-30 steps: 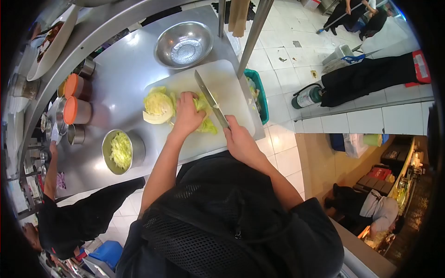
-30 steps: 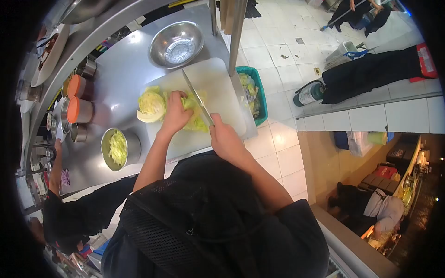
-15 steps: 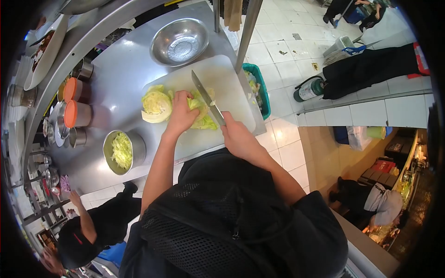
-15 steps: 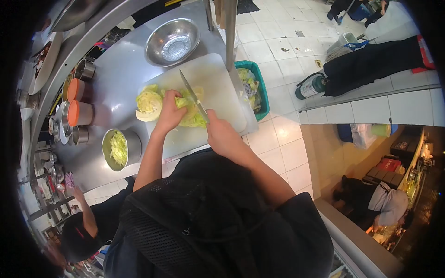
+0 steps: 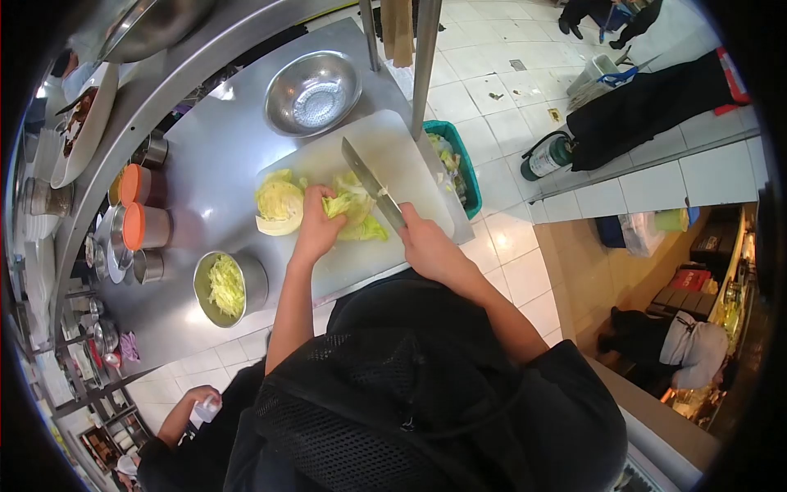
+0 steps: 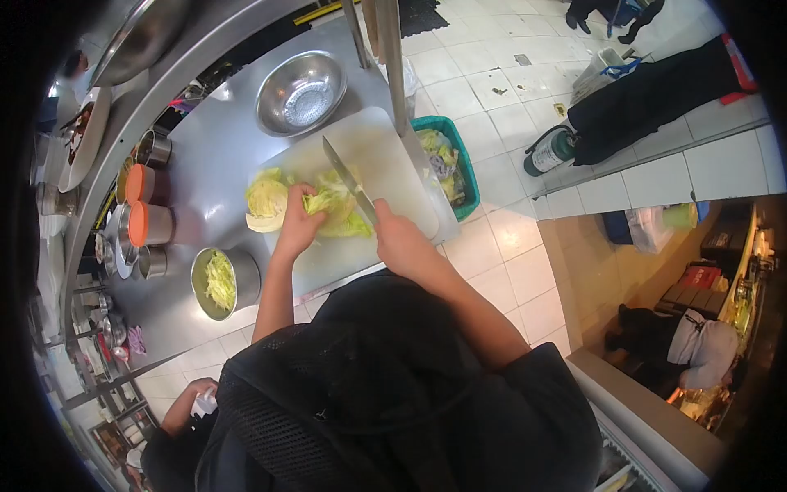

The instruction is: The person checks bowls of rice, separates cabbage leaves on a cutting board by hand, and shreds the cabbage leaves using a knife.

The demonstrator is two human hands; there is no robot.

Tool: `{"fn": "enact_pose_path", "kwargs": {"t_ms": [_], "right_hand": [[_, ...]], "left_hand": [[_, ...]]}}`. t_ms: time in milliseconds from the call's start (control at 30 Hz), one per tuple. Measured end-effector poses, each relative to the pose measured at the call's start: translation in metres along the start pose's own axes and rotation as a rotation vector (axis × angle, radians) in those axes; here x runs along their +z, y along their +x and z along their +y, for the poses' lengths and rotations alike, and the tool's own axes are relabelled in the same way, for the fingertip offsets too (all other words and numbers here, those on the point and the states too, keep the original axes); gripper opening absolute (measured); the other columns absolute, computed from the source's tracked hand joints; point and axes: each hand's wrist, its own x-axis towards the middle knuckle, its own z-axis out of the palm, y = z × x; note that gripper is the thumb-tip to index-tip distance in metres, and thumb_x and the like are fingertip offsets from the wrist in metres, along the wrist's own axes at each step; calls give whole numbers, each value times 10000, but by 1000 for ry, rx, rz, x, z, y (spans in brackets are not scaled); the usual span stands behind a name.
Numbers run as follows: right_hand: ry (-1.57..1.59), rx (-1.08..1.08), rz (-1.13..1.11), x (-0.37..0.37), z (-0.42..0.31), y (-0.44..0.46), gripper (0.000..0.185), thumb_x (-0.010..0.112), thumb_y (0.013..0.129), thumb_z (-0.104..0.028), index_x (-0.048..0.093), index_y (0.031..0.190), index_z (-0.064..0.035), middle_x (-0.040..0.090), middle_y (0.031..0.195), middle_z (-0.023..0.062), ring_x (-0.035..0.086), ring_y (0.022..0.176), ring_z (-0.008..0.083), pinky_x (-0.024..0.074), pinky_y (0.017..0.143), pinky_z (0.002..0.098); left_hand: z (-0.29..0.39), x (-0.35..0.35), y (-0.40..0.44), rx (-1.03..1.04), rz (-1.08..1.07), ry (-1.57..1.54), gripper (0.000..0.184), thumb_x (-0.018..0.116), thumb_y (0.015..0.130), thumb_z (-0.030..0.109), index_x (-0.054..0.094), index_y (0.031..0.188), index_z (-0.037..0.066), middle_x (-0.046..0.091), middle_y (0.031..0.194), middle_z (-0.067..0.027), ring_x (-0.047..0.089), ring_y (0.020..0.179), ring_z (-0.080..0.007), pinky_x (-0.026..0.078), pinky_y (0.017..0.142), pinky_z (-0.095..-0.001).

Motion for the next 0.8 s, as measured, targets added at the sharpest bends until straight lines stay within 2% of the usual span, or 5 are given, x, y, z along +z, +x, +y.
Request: {"fn": "enact_pose_path", "kwargs": {"t_ms": [300, 367, 467, 600, 800], "right_hand": [[27, 1, -10, -2, 0, -1, 294, 514, 973, -73, 414, 1238, 9, 628, 803, 331, 613, 815, 535, 455, 753, 606], [60, -5, -30, -3, -3, -2, 310, 499, 996, -85, 418, 1287, -13, 632, 862, 345, 605, 873, 545, 448, 779, 589], [40, 49, -40, -5, -12, -5, 309, 492, 995, -79, 427, 1291, -16, 634, 855, 334, 605, 876, 539, 446, 772, 585], [49, -9, -7, -3, -16, -6, 315, 511, 979, -77, 413, 1267, 2, 638, 819, 314, 612, 816, 530, 451, 750, 609], [1, -27, -11, 2, -11, -8, 315, 508, 983, -80, 404, 1263, 18, 639, 822, 315, 612, 820, 532, 446, 751, 614]], "left_hand": [[15, -5, 3, -76, -17, 82, 414, 658, 716, 5, 502, 1099, 23, 521, 1102, -180, 523, 1096, -364, 419, 1004, -398], [14, -4, 6, -60, -28, 108, 415, 653, 717, 1, 513, 1108, 19, 530, 1114, -188, 525, 1103, -375, 424, 998, -412], [15, 0, 10, -5, -12, 162, 428, 643, 721, -1, 535, 1135, 13, 542, 1142, -200, 525, 1122, -397, 431, 993, -436], [18, -2, 8, 57, -16, 219, 489, 639, 729, 14, 555, 1211, 23, 545, 1182, -202, 521, 1146, -419, 430, 1005, -459], [23, 1, 5, 16, 38, 151, 495, 619, 742, 28, 579, 1234, 55, 527, 1232, -208, 496, 1187, -427, 421, 1030, -475]]}}
